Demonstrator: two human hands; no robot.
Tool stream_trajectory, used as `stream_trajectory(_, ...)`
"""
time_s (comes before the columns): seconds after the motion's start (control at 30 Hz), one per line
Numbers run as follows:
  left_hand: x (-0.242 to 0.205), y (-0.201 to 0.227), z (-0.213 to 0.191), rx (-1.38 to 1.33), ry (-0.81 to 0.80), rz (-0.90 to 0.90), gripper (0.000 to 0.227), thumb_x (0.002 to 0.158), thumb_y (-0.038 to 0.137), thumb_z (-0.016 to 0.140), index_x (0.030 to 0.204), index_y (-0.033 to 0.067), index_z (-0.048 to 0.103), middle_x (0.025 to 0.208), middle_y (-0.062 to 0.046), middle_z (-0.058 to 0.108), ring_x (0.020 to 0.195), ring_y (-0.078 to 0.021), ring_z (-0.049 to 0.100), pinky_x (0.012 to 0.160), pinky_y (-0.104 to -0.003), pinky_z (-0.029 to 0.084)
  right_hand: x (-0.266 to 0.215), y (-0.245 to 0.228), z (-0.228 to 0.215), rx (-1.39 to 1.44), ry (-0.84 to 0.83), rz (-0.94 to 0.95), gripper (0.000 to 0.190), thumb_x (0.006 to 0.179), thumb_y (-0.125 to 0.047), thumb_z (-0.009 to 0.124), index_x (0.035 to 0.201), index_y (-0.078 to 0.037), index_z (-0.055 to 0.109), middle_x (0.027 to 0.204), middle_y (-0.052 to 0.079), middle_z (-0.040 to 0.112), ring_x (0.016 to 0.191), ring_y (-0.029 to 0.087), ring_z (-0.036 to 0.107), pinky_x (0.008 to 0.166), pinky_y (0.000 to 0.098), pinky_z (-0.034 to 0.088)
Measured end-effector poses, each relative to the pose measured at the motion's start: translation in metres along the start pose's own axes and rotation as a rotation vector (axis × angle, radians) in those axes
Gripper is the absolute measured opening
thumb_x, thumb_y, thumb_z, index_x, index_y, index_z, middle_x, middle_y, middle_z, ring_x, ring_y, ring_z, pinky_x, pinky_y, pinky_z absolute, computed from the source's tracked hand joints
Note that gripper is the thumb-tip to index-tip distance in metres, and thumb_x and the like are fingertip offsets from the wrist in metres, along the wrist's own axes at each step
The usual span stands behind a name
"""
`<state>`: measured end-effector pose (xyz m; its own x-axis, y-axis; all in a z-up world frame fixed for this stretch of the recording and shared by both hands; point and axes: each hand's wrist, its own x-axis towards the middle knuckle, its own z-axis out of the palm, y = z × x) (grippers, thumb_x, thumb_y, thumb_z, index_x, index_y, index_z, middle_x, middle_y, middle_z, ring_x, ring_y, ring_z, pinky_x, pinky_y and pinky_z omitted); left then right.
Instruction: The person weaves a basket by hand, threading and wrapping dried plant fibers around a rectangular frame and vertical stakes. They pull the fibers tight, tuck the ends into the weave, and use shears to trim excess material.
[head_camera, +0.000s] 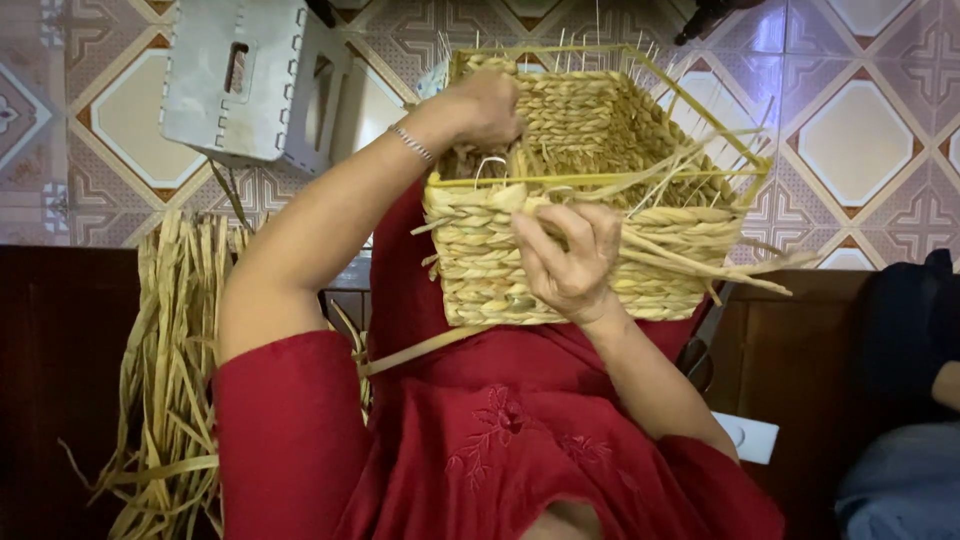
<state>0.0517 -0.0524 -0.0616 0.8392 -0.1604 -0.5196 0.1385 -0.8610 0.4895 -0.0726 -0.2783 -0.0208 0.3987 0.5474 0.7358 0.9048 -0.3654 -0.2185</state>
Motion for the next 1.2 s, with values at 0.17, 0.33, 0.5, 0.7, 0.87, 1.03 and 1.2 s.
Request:
stream_trajectory(0.17,0.033,-0.002,0.018,-0.054,0.027,0.055,0.02,0.085,-0.002,0.052,0.095,0.0033,0.068,0.1,-0.018,0.068,0.083,-0.0279,0.063,0.082,-0.044,0.052,-0.001,-0.004,-0.004,-0.096,-0.082,0.032,0.046,0.086,-0.008,0.081,0.13,-0.014,0.072,0.114,0.003,0.059,0.104,0.027,0.048,0.09,0.0422,0.039)
stream_trajectory(0.33,-0.023,0.007,-0.026,-0.309,-0.213,0.302,0.045,0.081,-0.007,0.052,0.117,0.012,0.071,0.116,-0.011,0.071,0.099,-0.0288,0.066,0.087,-0.042,0.051,0.003,-0.004,-0.006,-0.08,-0.057,0.048,0.045,0.087,-0.009,0.083,0.13,-0.017,0.071,0.114,0.003,0.058,0.106,0.028,0.047,0.093,0.0423,0.04)
stream_trajectory(0.5,-0.047,-0.011,-0.051,-0.337,-0.303,0.359,0.028,0.084,0.009,0.07,0.111,0.0155,0.077,0.103,-0.003,0.077,0.097,-0.0187,0.07,0.09,-0.035,0.054,-0.002,-0.005,-0.005,-0.083,-0.08,0.053,0.044,0.089,-0.012,0.084,0.131,-0.018,0.072,0.115,0.003,0.06,0.105,0.026,0.047,0.091,0.0407,0.039)
stream_trajectory(0.7,0.004,-0.034,-0.028,-0.179,0.063,0.11,0.017,0.088,0.011,0.07,0.102,0.0072,0.079,0.102,-0.011,0.076,0.097,-0.0255,0.07,0.098,-0.039,0.05,-0.004,-0.002,0.0,-0.078,-0.056,0.025,0.043,0.089,-0.011,0.085,0.13,-0.016,0.071,0.114,0.004,0.059,0.108,0.026,0.046,0.093,0.0415,0.039)
stream_trajectory(0.87,0.006,-0.027,-0.014,0.06,0.105,0.079,0.03,0.086,0.008,0.063,0.114,0.0126,0.075,0.111,-0.01,0.073,0.102,-0.0247,0.066,0.09,-0.042,0.053,-0.001,-0.004,-0.003,-0.074,-0.069,0.031,0.046,0.088,-0.009,0.084,0.131,-0.016,0.07,0.114,0.004,0.058,0.108,0.027,0.046,0.094,0.0422,0.039)
stream_trajectory(1.03,-0.04,0.008,-0.031,-0.22,-0.187,0.439,0.047,0.083,0.006,0.057,0.123,0.0191,0.075,0.12,-0.002,0.074,0.104,-0.0154,0.067,0.086,-0.033,0.053,0.0,-0.006,-0.005,-0.057,-0.063,0.044,0.046,0.087,-0.009,0.084,0.13,-0.017,0.07,0.115,0.003,0.058,0.108,0.027,0.047,0.094,0.0429,0.04)
stream_trajectory(1.2,-0.043,0.002,-0.041,-0.32,-0.308,0.258,0.03,0.079,0.015,0.068,0.105,0.0158,0.082,0.097,-0.004,0.081,0.083,-0.0128,0.068,0.072,-0.029,0.054,0.0,-0.004,-0.003,-0.065,-0.056,0.037,0.043,0.089,-0.009,0.084,0.129,-0.017,0.071,0.115,0.002,0.059,0.107,0.027,0.046,0.092,0.0419,0.04)
